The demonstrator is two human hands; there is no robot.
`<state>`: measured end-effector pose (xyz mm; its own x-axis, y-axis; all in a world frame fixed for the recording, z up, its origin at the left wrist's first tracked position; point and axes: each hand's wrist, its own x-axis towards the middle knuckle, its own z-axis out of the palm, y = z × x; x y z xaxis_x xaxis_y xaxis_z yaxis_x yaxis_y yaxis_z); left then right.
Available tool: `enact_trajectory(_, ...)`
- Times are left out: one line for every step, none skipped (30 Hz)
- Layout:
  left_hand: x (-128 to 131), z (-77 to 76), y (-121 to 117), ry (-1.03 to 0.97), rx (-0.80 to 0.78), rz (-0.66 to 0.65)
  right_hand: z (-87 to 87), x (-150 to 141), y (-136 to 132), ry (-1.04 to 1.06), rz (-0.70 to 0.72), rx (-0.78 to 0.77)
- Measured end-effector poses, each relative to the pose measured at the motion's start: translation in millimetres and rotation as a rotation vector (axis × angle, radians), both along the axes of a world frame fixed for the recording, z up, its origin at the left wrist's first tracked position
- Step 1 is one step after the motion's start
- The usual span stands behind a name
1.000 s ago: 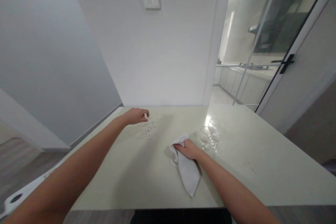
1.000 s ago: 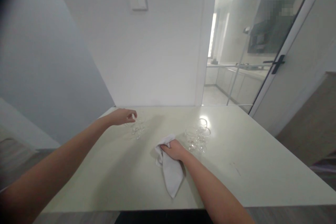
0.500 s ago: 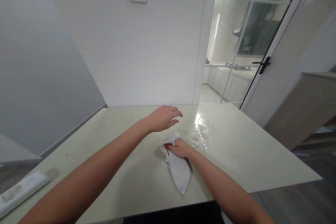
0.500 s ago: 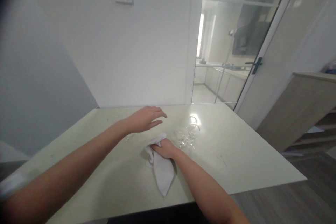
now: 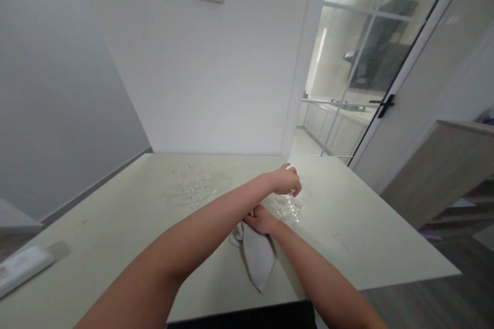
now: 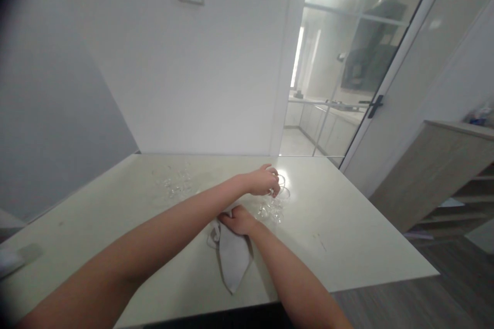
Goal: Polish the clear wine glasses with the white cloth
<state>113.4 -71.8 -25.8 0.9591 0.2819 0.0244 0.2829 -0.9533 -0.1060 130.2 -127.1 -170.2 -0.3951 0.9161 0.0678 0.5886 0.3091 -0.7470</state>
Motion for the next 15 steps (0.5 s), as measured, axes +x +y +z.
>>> enact_trajectory(-3,-0.7,1,-0.023,-0.004,-0.014,0.1,0,0,-0.013,0.001,-0.001)
enact_trajectory(-6,-1.0,2,-0.042,-0.013,-0.027,0.5,0,-1,-0.022,0.004,-0.001)
enact_trajectory(-11,-0.9,3,-0.056,-0.022,-0.036,1.1,-1,-2,-0.022,0.01,0.003)
enact_trajectory(-16,-0.5,3,-0.07,-0.027,-0.04,2.0,-1,-2,-0.009,0.018,0.017)
enact_trajectory(-21,0.3,4,-0.08,-0.027,-0.04,3.0,-1,-3,0.02,0.029,0.039)
enact_trajectory(-27,1.4,5,-0.086,-0.025,-0.036,4.0,-1,-4,0.058,0.042,0.069)
enact_trajectory(-33,2.8,6,-0.09,-0.02,-0.028,5.1,-1,-4,0.097,0.056,0.098)
enact_trajectory(-39,4.5,7,-0.093,-0.016,-0.017,5.9,-2,-5,0.127,0.073,0.122)
enact_trajectory(-46,6.6,8,-0.095,-0.013,-0.004,6.6,-2,-5,0.145,0.096,0.141)
enact_trajectory(-53,9.0,10,-0.099,-0.011,0.013,6.9,-2,-4,0.152,0.125,0.153)
enact_trajectory(-61,11.9,11,-0.105,-0.01,0.035,6.9,-2,-4,0.152,0.159,0.159)
enact_trajectory(-69,15.1,13,-0.112,-0.009,0.061,6.6,-2,-3,0.151,0.191,0.162)
enact_trajectory(-78,18.6,16,-0.117,-0.008,0.087,6.1,-2,-3,0.151,0.214,0.163)
enact_trajectory(-87,22.3,18,-0.12,-0.006,0.113,5.5,-3,-3,0.152,0.226,0.162)
enact_trajectory(-96,26.1,20,-0.121,-0.004,0.138,4.9,-3,-3,0.151,0.227,0.16)
